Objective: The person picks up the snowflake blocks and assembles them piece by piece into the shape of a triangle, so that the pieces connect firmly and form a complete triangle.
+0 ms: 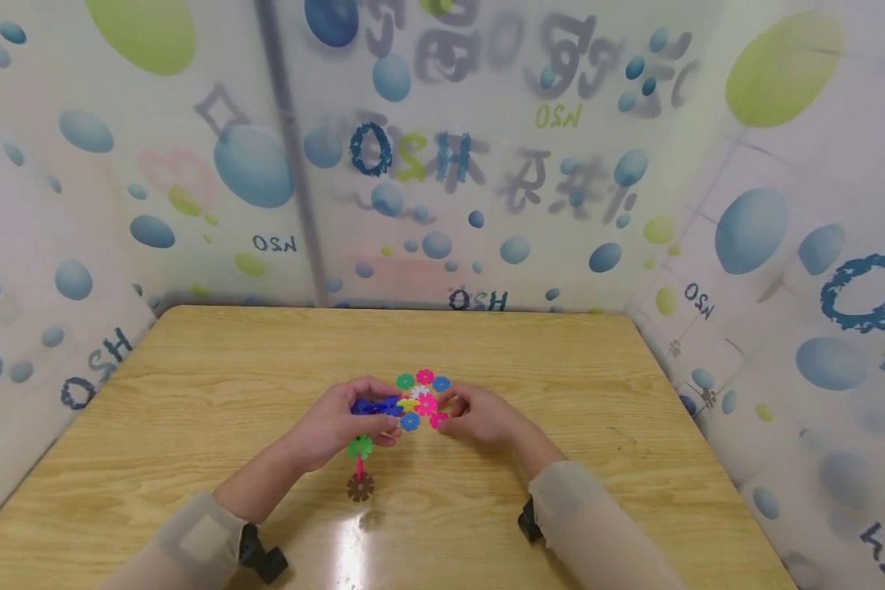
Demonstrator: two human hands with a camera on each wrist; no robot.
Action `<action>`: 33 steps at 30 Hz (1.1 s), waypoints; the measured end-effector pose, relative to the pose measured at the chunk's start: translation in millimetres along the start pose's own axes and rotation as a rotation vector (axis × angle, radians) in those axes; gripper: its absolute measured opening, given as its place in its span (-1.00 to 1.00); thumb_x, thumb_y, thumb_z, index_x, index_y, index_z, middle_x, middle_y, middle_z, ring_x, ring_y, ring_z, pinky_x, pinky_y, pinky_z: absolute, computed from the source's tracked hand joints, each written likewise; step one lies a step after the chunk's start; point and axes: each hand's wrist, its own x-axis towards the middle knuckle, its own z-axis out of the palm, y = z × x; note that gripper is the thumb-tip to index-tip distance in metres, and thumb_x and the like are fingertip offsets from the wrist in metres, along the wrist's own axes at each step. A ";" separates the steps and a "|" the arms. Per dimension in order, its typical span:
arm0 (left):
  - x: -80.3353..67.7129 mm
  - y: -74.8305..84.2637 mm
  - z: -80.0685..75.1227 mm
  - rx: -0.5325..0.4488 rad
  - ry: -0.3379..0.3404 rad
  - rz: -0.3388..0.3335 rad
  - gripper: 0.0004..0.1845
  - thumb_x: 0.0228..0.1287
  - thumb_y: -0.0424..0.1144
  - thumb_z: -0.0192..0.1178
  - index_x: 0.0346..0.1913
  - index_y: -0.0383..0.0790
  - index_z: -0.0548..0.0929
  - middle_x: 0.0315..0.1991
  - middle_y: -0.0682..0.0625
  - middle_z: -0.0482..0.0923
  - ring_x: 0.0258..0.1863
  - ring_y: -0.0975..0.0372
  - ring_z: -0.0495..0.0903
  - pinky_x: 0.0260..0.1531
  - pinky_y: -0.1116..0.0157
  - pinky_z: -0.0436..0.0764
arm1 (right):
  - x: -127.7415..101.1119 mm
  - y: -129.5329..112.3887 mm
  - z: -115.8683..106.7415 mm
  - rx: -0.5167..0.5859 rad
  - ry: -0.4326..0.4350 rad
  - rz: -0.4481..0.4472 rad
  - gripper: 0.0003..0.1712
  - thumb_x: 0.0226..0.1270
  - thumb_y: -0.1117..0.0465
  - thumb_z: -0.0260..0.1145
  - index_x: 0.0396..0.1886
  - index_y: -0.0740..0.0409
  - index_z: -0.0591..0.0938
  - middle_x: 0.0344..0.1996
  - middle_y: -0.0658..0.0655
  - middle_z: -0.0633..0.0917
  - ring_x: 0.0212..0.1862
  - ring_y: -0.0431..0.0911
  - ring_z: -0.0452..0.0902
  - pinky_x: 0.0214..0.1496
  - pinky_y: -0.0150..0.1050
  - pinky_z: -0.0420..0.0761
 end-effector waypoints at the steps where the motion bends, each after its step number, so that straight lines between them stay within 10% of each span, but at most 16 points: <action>1: -0.1 -0.3 0.0 0.001 0.000 0.003 -0.44 0.52 -0.36 0.37 0.44 -0.52 0.47 0.25 -0.50 0.57 -0.04 0.01 0.85 0.05 0.08 0.86 | -0.1 -1.4 0.9 -0.009 0.004 -0.002 -0.62 0.48 0.08 0.54 0.17 0.03 0.66 -0.06 0.06 0.74 -0.02 -0.07 0.61 0.17 -0.05 0.63; 20: -1.5 -4.9 3.4 -0.017 -0.012 0.033 -0.51 0.48 -0.41 0.39 0.37 -0.49 0.53 0.11 -0.29 0.60 -0.08 0.02 0.86 0.04 0.07 0.86 | -17.1 3.8 1.1 0.037 0.078 -0.055 -0.80 0.47 0.18 0.54 -0.04 -0.02 0.69 -0.15 0.01 0.76 -0.11 -0.12 0.64 -0.04 -0.23 0.62; 33: -2.7 -5.5 3.9 -0.003 -0.007 0.002 -0.53 0.49 -0.38 0.40 0.35 -0.43 0.57 0.09 -0.32 0.64 -0.07 -0.07 0.87 0.06 -0.04 0.84 | -56.0 -6.3 -1.1 0.414 0.237 -0.212 -0.75 0.55 0.19 0.48 0.09 0.14 0.68 -0.01 0.18 0.80 -0.01 0.03 0.80 0.14 -0.08 0.84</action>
